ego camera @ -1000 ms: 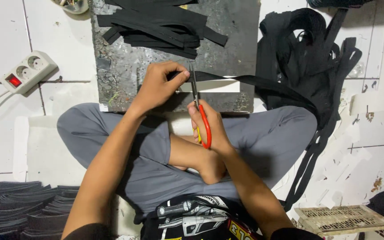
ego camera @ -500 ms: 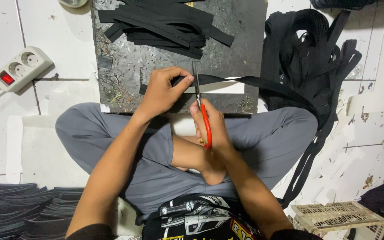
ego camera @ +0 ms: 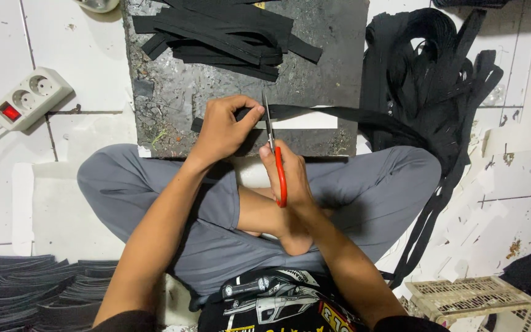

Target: Cutting long black material strips into shorter lengths using a template and scissors.

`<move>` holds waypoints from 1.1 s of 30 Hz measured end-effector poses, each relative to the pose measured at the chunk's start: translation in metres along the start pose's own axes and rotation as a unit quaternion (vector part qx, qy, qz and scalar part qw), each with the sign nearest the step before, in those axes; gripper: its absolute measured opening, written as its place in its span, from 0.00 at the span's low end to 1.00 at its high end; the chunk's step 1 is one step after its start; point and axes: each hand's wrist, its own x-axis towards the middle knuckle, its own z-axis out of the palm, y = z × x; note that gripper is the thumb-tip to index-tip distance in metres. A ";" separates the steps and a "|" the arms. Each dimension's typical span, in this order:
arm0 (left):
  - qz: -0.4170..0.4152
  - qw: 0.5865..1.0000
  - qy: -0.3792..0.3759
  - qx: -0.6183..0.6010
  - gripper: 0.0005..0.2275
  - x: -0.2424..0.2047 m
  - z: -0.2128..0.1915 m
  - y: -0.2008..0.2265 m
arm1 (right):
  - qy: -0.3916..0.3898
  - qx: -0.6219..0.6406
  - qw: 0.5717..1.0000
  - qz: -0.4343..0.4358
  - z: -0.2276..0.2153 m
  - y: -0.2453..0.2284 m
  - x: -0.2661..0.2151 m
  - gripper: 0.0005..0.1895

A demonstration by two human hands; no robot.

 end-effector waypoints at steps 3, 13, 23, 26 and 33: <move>-0.038 0.999 -0.008 -0.008 0.08 0.001 -0.001 0.009 | 0.000 0.006 1.000 -0.005 -0.001 -0.011 0.001 0.19; -0.009 1.000 -0.015 -0.020 0.08 -0.002 -0.001 0.004 | -0.042 0.117 0.986 0.108 -0.004 -0.009 0.002 0.18; -0.025 0.999 -0.003 -0.028 0.08 -0.004 0.001 -0.001 | -0.004 0.019 1.000 0.023 0.000 -0.004 -0.003 0.20; -0.048 0.998 0.002 -0.039 0.08 -0.001 0.000 -0.002 | 0.002 0.012 1.000 0.014 -0.001 -0.014 -0.003 0.19; 0.022 0.999 0.036 -0.008 0.08 0.010 -0.025 0.006 | 0.032 0.054 0.991 0.119 -0.011 0.000 -0.003 0.13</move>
